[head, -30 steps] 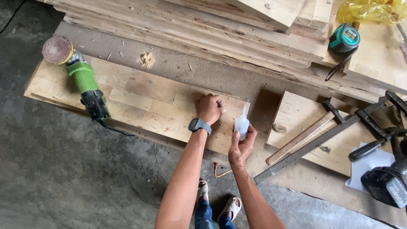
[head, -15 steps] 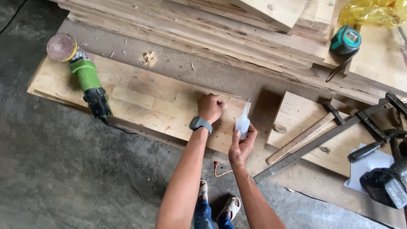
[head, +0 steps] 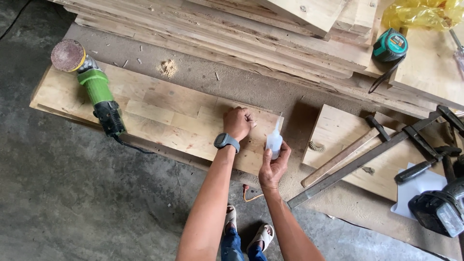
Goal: The person applies glue from a white bottle onto a wooden plank on a workbench. They use their fingers to spread the glue along the wood's surface and edges, preparing it for assembly.
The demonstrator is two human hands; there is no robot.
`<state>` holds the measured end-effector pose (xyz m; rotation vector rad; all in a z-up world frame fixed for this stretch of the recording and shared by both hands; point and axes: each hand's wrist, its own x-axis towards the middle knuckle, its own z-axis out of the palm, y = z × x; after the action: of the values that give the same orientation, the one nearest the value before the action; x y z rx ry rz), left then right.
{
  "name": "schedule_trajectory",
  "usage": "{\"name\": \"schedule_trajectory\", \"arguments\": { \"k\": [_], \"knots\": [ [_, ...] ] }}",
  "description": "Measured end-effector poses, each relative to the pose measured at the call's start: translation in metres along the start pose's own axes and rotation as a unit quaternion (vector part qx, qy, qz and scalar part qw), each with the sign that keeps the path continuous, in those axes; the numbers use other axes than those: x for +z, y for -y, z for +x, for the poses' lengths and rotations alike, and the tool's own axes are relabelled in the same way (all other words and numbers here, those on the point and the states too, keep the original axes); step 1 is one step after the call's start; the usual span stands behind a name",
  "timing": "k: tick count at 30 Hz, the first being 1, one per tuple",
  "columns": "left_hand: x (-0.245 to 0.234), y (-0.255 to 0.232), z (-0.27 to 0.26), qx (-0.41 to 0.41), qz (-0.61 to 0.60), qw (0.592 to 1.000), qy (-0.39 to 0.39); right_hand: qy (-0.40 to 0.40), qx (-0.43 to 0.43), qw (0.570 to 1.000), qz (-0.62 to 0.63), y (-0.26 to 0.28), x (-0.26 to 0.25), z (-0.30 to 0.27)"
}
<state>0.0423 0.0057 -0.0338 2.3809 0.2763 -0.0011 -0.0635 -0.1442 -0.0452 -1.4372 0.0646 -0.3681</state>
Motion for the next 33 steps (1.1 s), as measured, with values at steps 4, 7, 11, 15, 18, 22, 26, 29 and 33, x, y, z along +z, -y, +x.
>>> {"name": "schedule_trajectory", "arguments": {
  "k": [4,7,11,15,18,22,26,29,33],
  "knots": [
    [-0.006,-0.015,-0.005,-0.029,0.027,0.999,0.021,0.003,0.004,1.000,-0.001,-0.002,-0.002,0.000],
    [-0.015,-0.025,-0.009,-0.042,0.039,0.998,0.030,0.003,-0.003,1.000,-0.005,-0.002,-0.003,0.000],
    [0.002,-0.015,-0.003,-0.049,0.081,0.995,0.043,0.003,0.000,1.000,-0.012,0.001,-0.003,-0.001],
    [0.001,-0.008,0.003,-0.040,0.036,0.997,0.056,0.002,-0.001,1.000,-0.014,-0.001,-0.002,0.000],
    [-0.008,-0.019,-0.010,-0.030,0.034,0.998,0.044,0.002,0.001,1.000,-0.017,0.004,0.001,-0.001],
    [0.001,-0.013,-0.001,-0.034,0.081,0.995,0.036,0.001,-0.002,1.000,-0.013,0.000,0.000,0.000],
    [0.000,-0.010,-0.001,-0.031,0.057,0.997,0.031,0.000,-0.003,1.000,-0.018,0.002,0.001,-0.001],
    [0.008,-0.005,0.003,-0.034,0.053,0.998,0.021,0.000,-0.005,1.000,-0.021,0.001,-0.001,0.000],
    [0.029,0.011,0.012,-0.035,0.065,0.997,-0.017,0.001,-0.005,1.000,-0.016,0.002,0.001,-0.001]
  ]
}}
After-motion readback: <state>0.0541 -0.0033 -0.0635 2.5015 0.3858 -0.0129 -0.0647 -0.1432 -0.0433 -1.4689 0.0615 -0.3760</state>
